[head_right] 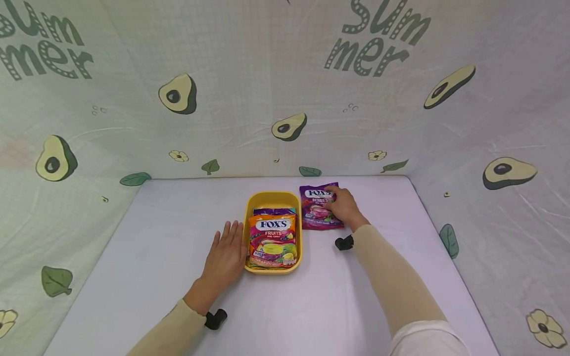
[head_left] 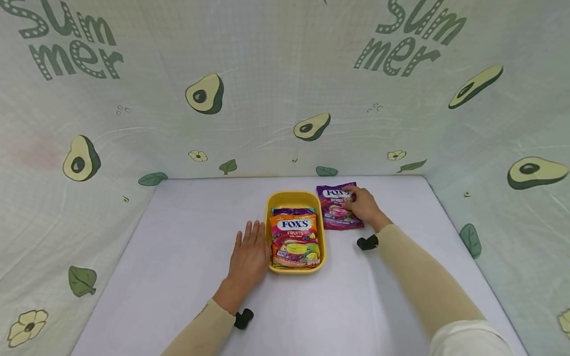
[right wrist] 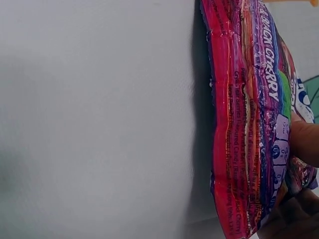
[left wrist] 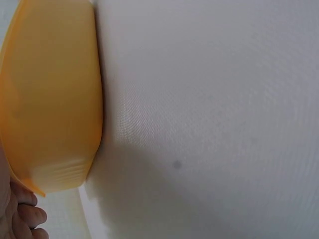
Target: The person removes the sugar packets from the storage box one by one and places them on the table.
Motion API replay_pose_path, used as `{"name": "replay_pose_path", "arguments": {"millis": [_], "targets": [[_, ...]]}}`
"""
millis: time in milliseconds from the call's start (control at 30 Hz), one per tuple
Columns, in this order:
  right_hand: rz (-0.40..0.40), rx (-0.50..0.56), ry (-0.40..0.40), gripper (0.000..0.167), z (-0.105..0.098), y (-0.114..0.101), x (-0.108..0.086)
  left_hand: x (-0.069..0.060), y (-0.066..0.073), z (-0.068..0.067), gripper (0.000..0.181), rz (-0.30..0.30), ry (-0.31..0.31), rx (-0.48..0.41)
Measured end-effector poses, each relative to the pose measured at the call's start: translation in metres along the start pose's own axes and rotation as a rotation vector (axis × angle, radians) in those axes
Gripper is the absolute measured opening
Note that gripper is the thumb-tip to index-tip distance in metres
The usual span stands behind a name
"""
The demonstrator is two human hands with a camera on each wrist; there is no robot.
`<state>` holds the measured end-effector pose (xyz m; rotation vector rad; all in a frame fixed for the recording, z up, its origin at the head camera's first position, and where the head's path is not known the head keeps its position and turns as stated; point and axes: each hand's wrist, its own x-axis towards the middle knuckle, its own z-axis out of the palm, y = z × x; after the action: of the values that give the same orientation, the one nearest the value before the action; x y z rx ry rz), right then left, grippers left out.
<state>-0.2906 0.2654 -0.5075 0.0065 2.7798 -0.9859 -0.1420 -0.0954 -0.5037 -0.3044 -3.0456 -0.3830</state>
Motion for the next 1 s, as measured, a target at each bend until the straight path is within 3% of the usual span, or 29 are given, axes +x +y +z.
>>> {"name": "replay_pose_path", "arguments": {"millis": [533,733,1000], "targets": [[0.024,-0.061,0.051,0.07,-0.009,0.011,-0.008,-0.003,0.001,0.0,0.062,-0.004,0.011,-0.007],[0.016,-0.097,0.131,0.066,-0.016,0.014,-0.014,-0.003,0.0,0.0,0.063,0.004,0.003,-0.008],[-0.05,-0.124,0.161,0.062,-0.006,-0.011,-0.024,0.0,-0.006,0.001,0.064,0.025,-0.022,-0.048]]}}
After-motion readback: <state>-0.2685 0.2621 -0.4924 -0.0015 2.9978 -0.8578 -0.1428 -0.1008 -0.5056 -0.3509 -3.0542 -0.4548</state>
